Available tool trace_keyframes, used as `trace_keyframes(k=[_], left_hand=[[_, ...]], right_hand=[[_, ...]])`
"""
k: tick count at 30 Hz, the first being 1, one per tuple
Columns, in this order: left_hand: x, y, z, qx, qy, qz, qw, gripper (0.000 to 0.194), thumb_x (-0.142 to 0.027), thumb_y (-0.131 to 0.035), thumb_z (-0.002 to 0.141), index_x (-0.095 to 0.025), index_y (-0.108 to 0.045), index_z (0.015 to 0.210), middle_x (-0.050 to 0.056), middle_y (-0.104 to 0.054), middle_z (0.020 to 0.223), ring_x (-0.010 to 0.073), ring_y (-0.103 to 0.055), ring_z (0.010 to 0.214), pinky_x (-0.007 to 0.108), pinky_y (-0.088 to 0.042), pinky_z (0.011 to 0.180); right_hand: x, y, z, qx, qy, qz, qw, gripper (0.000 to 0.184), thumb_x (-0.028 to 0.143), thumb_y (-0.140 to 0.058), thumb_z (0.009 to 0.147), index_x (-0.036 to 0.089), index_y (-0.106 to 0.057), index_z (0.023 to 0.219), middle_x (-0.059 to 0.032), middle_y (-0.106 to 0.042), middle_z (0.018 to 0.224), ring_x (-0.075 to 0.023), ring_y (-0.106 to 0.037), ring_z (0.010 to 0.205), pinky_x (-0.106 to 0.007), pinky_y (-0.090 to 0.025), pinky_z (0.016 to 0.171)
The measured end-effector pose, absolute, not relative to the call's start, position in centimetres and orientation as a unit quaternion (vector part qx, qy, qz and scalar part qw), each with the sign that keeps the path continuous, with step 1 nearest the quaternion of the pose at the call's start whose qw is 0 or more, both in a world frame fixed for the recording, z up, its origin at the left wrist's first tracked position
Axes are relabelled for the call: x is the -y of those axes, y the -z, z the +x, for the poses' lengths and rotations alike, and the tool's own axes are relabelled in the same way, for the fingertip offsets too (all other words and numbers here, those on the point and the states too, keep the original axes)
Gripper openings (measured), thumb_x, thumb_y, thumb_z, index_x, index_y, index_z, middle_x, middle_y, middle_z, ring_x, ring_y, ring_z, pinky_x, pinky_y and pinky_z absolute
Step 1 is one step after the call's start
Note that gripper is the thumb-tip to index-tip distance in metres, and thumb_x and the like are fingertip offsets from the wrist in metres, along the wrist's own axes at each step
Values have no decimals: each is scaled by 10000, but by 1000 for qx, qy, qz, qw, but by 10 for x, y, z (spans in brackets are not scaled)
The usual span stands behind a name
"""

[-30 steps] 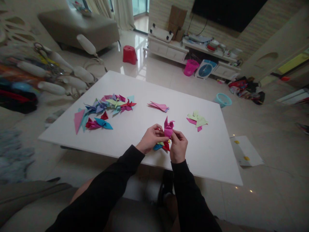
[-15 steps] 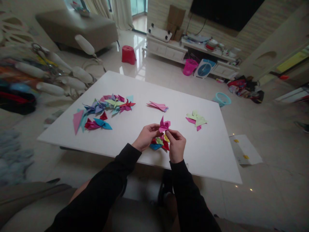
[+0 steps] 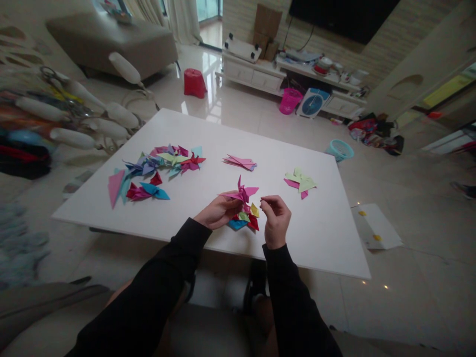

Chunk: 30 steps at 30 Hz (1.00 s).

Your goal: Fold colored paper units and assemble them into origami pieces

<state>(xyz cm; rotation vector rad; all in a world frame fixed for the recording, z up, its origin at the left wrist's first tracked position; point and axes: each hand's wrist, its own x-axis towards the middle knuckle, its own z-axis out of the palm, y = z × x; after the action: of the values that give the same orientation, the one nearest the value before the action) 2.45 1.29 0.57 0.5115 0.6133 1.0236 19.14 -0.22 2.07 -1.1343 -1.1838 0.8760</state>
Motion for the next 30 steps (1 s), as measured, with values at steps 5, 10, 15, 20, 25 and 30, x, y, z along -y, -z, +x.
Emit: trace_keyframes(k=[5, 10, 15, 20, 25, 30], left_hand=[[-10, -4, 24, -254, -437, 278, 817, 420, -251, -935, 557, -144, -722, 903, 97, -715, 891, 216, -681, 786, 348, -580, 767], [-10, -3, 25, -254, -435, 298, 810, 454, -287, -943, 551, -142, -725, 923, 103, -719, 906, 214, -684, 795, 329, -571, 748], [-13, -7, 27, -345, -450, 337, 752, 390, -326, -915, 631, -121, -727, 905, 72, -720, 811, 165, -663, 692, 273, -530, 670], [-16, -7, 27, -409, -464, 386, 684, 326, -327, -893, 657, -133, -753, 879, 58, -737, 836, 164, -671, 729, 274, -532, 706], [-17, -3, 23, -402, -469, 413, 670, 334, -367, -865, 698, -139, -754, 916, 74, -749, 904, 183, -684, 801, 293, -536, 759], [-14, -3, 24, -419, -453, 423, 663, 380, -334, -865, 688, -137, -729, 983, 98, -749, 979, 200, -697, 857, 316, -539, 791]], right_hand=[[5, -21, 191, 533, -366, -460, 608, 62, 253, -674, 837, 201, -673, 802, 13, -598, 752, -151, -555, 709, -289, -430, 664], [5, -22, 190, 521, -324, -469, 635, 132, 285, -609, 890, 199, -669, 812, -3, -592, 763, -164, -556, 716, -306, -435, 678], [3, -23, 195, 515, -259, -510, 638, 159, 305, -566, 921, 207, -665, 844, -14, -606, 834, -171, -568, 768, -310, -447, 714], [0, -23, 201, 611, -291, -485, 554, 107, 307, -650, 889, 211, -697, 889, -10, -630, 827, -174, -578, 775, -319, -453, 729], [-1, -20, 200, 632, -298, -498, 513, 74, 284, -703, 845, 214, -701, 823, 2, -639, 773, -163, -572, 729, -309, -459, 703], [-4, -16, 209, 640, -304, -510, 488, 74, 262, -682, 824, 204, -708, 787, -4, -672, 758, -159, -586, 703, -298, -471, 688]])
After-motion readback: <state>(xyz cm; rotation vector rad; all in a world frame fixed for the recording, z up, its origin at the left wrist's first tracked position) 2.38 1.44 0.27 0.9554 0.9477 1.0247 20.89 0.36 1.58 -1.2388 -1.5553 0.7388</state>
